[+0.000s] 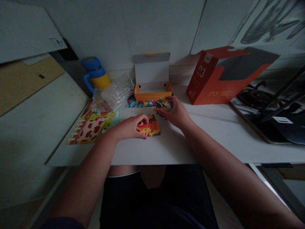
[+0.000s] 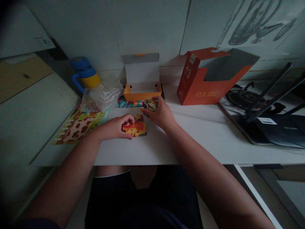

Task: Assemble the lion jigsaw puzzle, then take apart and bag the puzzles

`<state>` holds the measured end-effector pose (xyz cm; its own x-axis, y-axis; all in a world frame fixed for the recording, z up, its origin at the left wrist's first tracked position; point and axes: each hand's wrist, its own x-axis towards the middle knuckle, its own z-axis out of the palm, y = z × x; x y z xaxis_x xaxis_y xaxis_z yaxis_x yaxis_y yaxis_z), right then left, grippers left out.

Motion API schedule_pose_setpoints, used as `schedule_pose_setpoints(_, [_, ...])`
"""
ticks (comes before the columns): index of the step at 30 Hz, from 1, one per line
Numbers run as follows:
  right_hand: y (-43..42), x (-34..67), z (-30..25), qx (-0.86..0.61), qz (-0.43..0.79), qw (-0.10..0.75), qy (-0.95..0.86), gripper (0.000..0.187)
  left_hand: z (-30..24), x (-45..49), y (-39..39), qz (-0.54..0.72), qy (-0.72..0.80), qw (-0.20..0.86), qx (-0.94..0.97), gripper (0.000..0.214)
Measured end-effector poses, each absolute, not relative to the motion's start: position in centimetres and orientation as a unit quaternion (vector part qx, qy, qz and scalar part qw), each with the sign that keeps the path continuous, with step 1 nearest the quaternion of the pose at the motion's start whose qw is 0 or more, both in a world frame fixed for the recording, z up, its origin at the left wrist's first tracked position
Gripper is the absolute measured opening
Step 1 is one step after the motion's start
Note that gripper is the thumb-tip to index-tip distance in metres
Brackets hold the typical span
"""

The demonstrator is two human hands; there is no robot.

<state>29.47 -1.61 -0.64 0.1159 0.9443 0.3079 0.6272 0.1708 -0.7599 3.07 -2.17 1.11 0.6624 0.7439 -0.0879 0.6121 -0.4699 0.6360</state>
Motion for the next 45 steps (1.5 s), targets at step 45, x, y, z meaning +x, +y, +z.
schedule_pose_setpoints(45, [-1.1,29.4,-1.1,-0.59,0.234,0.456,-0.624,0.073,-2.4,5.4,0.3,0.24,0.504,0.291,0.777,0.051])
